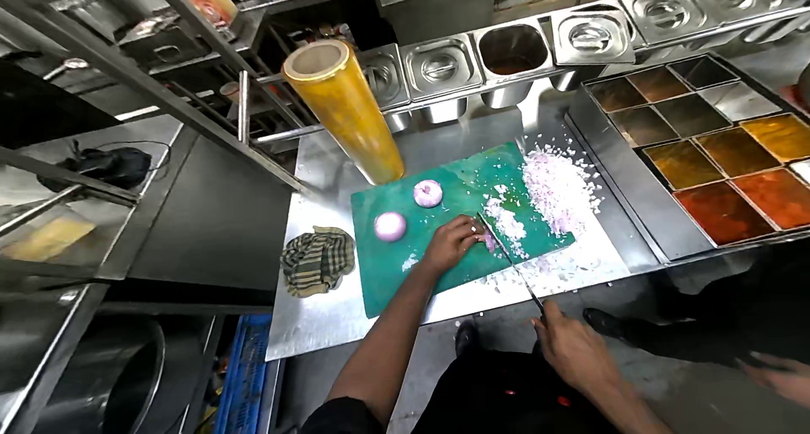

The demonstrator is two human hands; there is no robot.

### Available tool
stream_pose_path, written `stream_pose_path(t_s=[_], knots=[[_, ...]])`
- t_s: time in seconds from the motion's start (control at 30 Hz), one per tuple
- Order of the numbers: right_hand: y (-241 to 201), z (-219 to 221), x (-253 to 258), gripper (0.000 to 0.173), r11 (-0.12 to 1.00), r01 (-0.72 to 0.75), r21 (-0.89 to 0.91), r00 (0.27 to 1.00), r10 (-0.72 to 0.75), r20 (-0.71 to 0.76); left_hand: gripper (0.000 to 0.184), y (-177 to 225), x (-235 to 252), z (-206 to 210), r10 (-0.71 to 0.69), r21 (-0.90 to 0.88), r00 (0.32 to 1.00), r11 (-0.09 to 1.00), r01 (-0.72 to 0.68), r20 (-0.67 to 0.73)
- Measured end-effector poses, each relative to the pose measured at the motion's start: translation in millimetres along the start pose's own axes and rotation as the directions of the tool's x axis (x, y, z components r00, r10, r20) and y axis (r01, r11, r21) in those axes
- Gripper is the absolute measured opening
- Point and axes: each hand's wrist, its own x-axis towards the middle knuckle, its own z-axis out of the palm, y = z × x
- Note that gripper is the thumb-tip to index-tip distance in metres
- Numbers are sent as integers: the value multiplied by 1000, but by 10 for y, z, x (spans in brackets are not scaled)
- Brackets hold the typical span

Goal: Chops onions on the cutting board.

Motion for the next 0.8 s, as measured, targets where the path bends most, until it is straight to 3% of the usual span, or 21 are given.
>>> stream_pose_path(t_s=[0.3, 0.53, 0.63, 0.8], knots=[[-34, -69, -70, 42, 996, 26, -91, 998, -31, -61, 15, 11, 56, -21, 17, 34, 998, 999, -19, 60], [-210, -236, 218, 34, 995, -9, -99, 997, 16, 72, 16, -1, 70, -17, 53, 51, 997, 997, -56, 62], [-106, -56, 121, 37, 998, -27, -63, 994, 33, 105, 16, 10, 55, -3, 58, 50, 997, 997, -60, 48], [48, 79, -44, 35, 998, 39, -45, 998, -41, -50, 15, -10, 50, 16, 70, 65, 997, 995, -71, 16]])
